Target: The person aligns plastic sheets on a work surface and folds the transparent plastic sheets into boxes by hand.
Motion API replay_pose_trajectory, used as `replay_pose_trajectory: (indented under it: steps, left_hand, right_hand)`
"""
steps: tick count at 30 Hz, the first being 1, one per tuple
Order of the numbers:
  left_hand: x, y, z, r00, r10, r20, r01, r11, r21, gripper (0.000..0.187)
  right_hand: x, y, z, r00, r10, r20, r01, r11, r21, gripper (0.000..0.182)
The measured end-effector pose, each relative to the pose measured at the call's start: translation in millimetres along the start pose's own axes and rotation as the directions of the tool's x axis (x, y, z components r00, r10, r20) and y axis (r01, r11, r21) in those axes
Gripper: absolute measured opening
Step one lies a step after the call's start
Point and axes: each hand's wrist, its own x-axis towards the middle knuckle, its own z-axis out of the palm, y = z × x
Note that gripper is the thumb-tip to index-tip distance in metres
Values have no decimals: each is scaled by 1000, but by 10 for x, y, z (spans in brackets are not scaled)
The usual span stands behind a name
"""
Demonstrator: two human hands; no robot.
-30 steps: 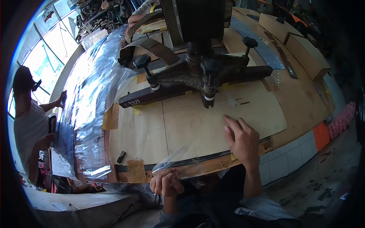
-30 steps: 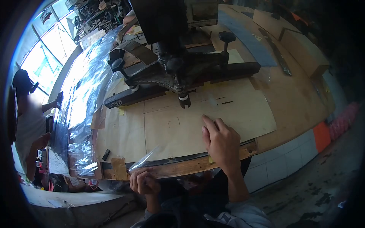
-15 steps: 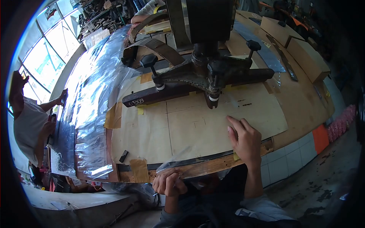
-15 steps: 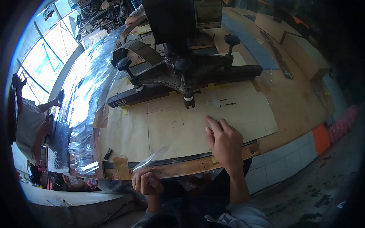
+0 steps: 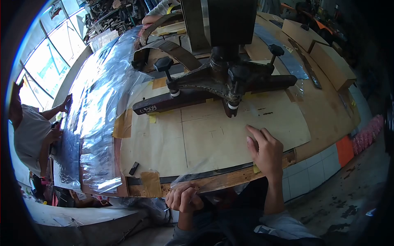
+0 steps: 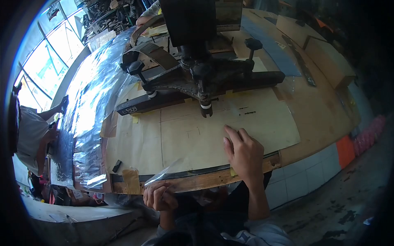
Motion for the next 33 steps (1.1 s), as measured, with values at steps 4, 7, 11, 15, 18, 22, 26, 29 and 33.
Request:
replay_pose_trajectory:
  steps: [4,7,11,15,18,22,26,29,33]
  left_hand:
    - [-29,-14,-6,1000,-2,11,2,1000,15,16]
    - [-25,-19,-4,1000,5,6,-5,1000,9,17]
    - [-18,-20,0,1000,11,-3,-11,1000,3,17]
    - [-2,-32,26,999,22,-34,-22,1000,15,20]
    - [-23,-14,-8,1000,6,3,-6,1000,9,17]
    - [-69,-31,-5,1000,15,-11,-15,999,31,17]
    - [-91,-34,26,998,37,-60,-35,999,41,18]
    - [-89,-31,25,997,41,-69,-39,999,31,19]
    - [-55,-79,72,991,53,-120,-51,999,18,21]
  right_hand:
    - [0,-6,0,1000,9,3,-9,1000,7,28]
    - [2,-3,-1,1000,2,-1,-2,1000,3,28]
    - [0,8,7,1000,-2,-3,2,1000,-6,28]
    - [-2,9,7,1000,-5,-7,5,1000,1,28]
    - [-4,10,10,1000,-5,-7,5,1000,-2,28]
    - [4,0,-7,1000,4,4,-4,1000,4,28]
    - [1,4,8,1000,8,-2,-8,1000,5,27]
    - [5,-12,-2,1000,25,-5,-25,999,32,27]
    - [6,13,-16,1000,-1,2,1,999,41,28]
